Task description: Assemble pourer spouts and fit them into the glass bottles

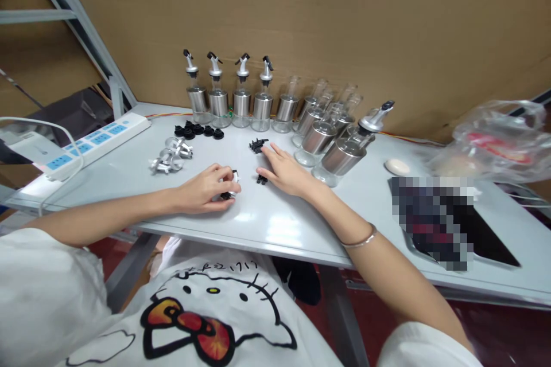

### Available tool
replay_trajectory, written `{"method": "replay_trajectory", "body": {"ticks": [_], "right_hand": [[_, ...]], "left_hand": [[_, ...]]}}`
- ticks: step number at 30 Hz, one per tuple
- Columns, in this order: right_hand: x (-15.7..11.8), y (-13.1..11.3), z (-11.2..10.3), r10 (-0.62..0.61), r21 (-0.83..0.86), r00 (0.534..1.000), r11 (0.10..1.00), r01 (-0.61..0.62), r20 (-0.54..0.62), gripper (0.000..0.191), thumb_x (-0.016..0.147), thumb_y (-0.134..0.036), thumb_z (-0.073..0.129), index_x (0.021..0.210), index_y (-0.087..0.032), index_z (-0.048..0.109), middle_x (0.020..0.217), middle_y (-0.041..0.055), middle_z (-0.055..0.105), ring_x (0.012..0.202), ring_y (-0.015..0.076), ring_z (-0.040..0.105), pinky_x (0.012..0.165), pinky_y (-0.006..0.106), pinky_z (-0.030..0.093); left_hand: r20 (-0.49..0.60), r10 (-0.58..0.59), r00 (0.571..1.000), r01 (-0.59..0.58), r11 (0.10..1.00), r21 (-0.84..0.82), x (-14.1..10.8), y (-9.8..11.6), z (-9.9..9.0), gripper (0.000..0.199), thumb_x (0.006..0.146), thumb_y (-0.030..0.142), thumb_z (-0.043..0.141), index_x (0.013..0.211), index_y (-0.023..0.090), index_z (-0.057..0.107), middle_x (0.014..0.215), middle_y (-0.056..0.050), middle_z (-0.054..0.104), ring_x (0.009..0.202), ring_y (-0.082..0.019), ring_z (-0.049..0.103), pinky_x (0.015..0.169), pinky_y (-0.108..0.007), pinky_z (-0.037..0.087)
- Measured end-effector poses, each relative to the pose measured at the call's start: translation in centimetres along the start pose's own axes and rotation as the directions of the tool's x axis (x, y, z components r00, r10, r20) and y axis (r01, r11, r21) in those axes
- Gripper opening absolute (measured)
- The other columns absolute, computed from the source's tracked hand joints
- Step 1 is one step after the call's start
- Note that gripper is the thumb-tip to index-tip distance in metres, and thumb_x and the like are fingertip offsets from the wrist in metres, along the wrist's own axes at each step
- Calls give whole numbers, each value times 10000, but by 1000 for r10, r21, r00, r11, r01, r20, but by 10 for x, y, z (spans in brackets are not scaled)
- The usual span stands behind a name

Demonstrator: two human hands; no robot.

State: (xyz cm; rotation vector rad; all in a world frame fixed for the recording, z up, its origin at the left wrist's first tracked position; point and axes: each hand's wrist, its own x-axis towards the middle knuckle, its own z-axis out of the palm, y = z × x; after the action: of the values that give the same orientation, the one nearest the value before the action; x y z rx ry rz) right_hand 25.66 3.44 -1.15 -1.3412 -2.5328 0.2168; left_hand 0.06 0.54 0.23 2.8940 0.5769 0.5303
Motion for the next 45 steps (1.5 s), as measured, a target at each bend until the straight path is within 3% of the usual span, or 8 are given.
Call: {"method": "replay_trajectory", "body": {"ticks": [4,8,13,33,35,39,41,45], "right_hand": [[15,3,0,-30,-56,998,998,26,-56,503,972,-338,324,1380,-62,430,1442,187,434,1386,319,322,1089,501,352],[40,3,-11,-19,-223,992,975,-10,-127,390,947,-150,332,1204,-100,622,1164,175,620,1104,305,512,905,455,444],[61,4,-20,-11,-367,996,930,-21,-85,260,919,-163,482,1023,-171,719,1021,141,621,1019,295,486,785,389,384],[60,12,-19,-78,-288,983,957,27,-166,119,879,-130,510,845,-168,617,950,105,623,928,250,509,732,334,377],[50,8,-23,-119,-221,955,973,59,-272,109,892,-146,493,872,-167,598,902,100,624,887,238,529,740,339,414],[20,-9,-27,-180,-87,817,984,158,-548,237,924,-149,441,1133,-178,550,884,70,615,791,190,587,702,310,481],[7,-20,-26,-225,-121,777,974,191,-588,299,937,-141,424,1214,-199,522,913,69,620,780,173,609,695,297,500],[-8,-37,-22,-382,-179,705,921,347,-597,146,917,-122,510,1010,-204,587,884,54,668,769,140,652,659,239,515]], "left_hand": [[-5,20,1000,-20,1000,13,-1,0,2,240,904,310,442,1038,175,589,934,-75,534,819,-183,483,823,-322,374],[-16,18,1000,-18,1000,-7,0,0,1,232,902,323,455,1023,179,591,916,-67,539,809,-183,485,811,-317,373],[-30,22,999,-22,1000,3,-1,0,1,225,902,312,462,1040,187,589,929,-68,552,820,-183,503,802,-311,378],[-170,50,984,-49,999,11,-4,-6,9,327,905,425,530,1150,216,590,1095,-103,476,976,-204,498,875,-359,465],[-193,28,981,-35,999,-29,-4,-6,9,314,901,412,542,1135,211,600,1125,-107,451,988,-200,497,883,-354,473],[-181,-10,983,-8,995,-100,-3,-3,6,287,914,375,534,1140,208,590,1072,-85,489,937,-174,518,893,-342,470],[-164,-15,986,-2,994,-108,-3,-3,6,292,907,373,548,1144,206,585,1026,-74,518,918,-174,523,886,-341,466],[-169,-4,986,-10,996,-85,-3,-5,9,352,890,389,571,1186,199,558,1006,-74,541,903,-181,523,863,-340,462]]}}
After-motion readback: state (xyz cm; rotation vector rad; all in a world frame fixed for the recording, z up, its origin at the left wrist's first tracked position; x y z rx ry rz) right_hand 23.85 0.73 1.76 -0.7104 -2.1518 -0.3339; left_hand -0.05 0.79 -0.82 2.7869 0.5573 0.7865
